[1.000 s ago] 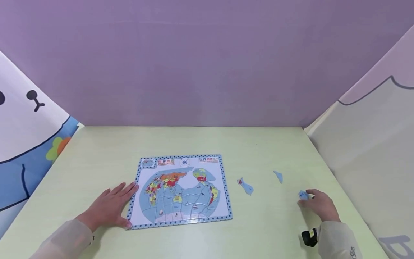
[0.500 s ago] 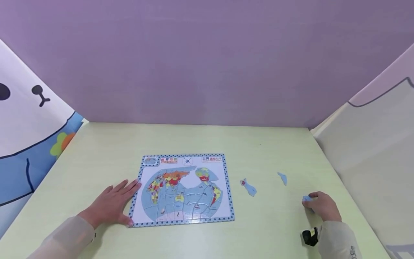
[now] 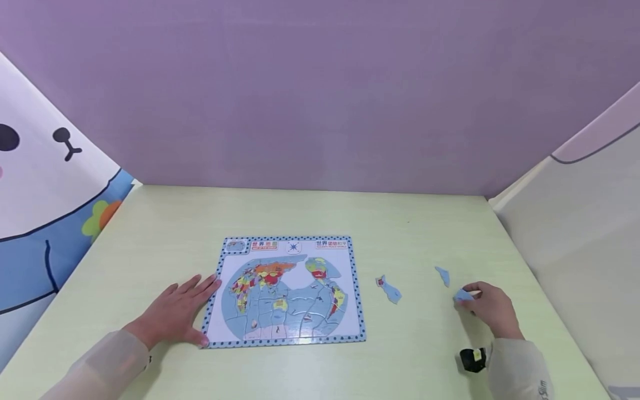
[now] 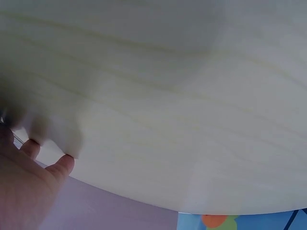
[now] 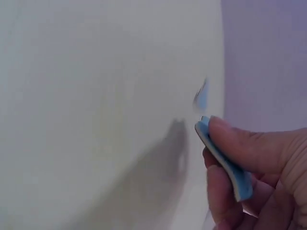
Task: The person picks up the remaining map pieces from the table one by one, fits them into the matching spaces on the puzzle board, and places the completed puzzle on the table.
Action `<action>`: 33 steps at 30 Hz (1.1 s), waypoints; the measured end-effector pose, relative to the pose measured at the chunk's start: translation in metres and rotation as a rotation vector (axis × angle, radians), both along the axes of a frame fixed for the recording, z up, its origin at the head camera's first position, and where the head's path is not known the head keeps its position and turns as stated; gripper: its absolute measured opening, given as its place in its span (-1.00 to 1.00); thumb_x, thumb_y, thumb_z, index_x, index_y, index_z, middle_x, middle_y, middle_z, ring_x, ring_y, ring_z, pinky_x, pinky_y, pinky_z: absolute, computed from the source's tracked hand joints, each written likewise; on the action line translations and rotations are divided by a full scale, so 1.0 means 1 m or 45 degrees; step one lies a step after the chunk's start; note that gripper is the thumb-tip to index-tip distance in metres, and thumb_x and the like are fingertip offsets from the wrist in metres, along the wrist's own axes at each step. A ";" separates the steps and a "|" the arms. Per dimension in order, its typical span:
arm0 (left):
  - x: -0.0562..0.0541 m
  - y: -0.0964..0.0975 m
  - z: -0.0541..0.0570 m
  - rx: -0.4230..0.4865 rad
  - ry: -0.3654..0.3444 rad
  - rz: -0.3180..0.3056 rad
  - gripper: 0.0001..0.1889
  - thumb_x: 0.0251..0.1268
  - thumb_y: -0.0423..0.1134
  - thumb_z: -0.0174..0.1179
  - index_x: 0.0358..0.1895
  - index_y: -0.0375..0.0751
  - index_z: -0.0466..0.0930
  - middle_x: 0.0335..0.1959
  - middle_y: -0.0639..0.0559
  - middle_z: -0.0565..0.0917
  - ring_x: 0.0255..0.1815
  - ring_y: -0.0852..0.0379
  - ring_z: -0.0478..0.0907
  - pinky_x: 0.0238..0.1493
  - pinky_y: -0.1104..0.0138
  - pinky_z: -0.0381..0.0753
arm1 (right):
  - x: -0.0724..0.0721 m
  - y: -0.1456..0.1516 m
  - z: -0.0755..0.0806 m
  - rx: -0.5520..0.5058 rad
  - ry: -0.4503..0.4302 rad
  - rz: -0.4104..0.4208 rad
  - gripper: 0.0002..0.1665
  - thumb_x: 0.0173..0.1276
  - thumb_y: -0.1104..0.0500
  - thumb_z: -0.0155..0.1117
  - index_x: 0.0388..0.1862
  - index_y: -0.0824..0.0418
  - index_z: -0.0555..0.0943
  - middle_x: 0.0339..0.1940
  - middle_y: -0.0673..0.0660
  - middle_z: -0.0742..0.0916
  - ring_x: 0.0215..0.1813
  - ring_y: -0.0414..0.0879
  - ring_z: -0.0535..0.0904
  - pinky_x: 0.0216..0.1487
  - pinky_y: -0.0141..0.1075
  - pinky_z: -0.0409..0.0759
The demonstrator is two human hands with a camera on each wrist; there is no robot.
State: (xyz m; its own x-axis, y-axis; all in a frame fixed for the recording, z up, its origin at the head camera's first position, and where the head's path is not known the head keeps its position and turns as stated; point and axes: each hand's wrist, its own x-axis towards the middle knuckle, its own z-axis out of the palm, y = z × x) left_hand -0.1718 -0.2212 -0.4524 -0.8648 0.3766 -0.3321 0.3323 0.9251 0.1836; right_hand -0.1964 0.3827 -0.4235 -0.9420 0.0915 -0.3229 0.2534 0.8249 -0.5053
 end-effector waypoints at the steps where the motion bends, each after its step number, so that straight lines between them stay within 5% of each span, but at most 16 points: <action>1: 0.000 0.000 0.000 -0.001 -0.003 -0.001 0.22 -0.34 0.42 0.38 0.46 -0.20 0.17 0.48 -0.13 0.19 0.46 -0.30 0.02 0.26 -0.35 0.06 | -0.002 -0.006 0.001 -0.014 0.023 0.009 -0.43 0.21 0.20 0.37 0.00 0.60 0.43 -0.34 0.28 0.69 -0.45 -0.09 0.61 -0.42 -0.24 0.50; 12: -0.004 0.000 0.003 -0.026 0.029 -0.031 0.22 -0.34 0.43 0.37 0.45 -0.21 0.18 0.47 -0.12 0.21 0.45 -0.31 0.06 0.22 -0.36 0.11 | -0.029 -0.099 0.006 -0.215 0.190 0.056 -0.64 0.26 0.13 0.36 -0.24 0.45 0.56 -0.40 0.11 0.70 -0.37 -0.12 0.55 -0.31 -0.26 0.45; 20: -0.002 -0.002 0.001 -0.036 0.037 -0.042 0.23 -0.34 0.51 0.29 0.45 -0.19 0.20 0.47 -0.11 0.21 0.45 -0.29 0.05 0.26 -0.36 0.03 | -0.042 -0.158 -0.003 -0.371 0.130 0.006 -0.77 0.20 0.17 0.41 -0.34 0.35 0.66 -0.39 0.12 0.66 -0.42 -0.05 0.51 -0.35 -0.28 0.44; 25: -0.002 -0.004 0.001 0.002 0.048 -0.042 0.23 -0.35 0.50 0.30 0.45 -0.21 0.20 0.48 -0.11 0.20 0.47 -0.30 -0.01 0.28 -0.35 0.00 | -0.050 -0.188 -0.003 -0.434 0.142 0.047 -0.80 0.18 0.20 0.42 -0.32 0.35 0.70 -0.42 0.08 0.67 -0.45 -0.08 0.47 -0.42 -0.32 0.41; 33: -0.004 -0.007 0.000 0.049 -0.048 -0.061 0.22 -0.28 0.47 0.31 0.46 -0.24 0.15 0.49 -0.11 0.17 0.47 -0.27 0.01 0.28 -0.33 0.04 | -0.055 -0.227 -0.007 -0.415 0.113 0.159 -0.92 0.21 0.29 0.39 -0.36 0.33 0.72 -0.39 0.07 0.71 -0.30 -0.09 0.52 -0.22 -0.30 0.48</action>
State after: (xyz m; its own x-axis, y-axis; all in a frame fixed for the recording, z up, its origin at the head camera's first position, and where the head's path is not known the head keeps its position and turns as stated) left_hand -0.1757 -0.2279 -0.4524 -0.8328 0.4300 -0.3486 0.3679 0.9005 0.2320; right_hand -0.2512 0.1556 -0.4308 -0.9650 -0.1206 -0.2328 0.1042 0.6385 -0.7626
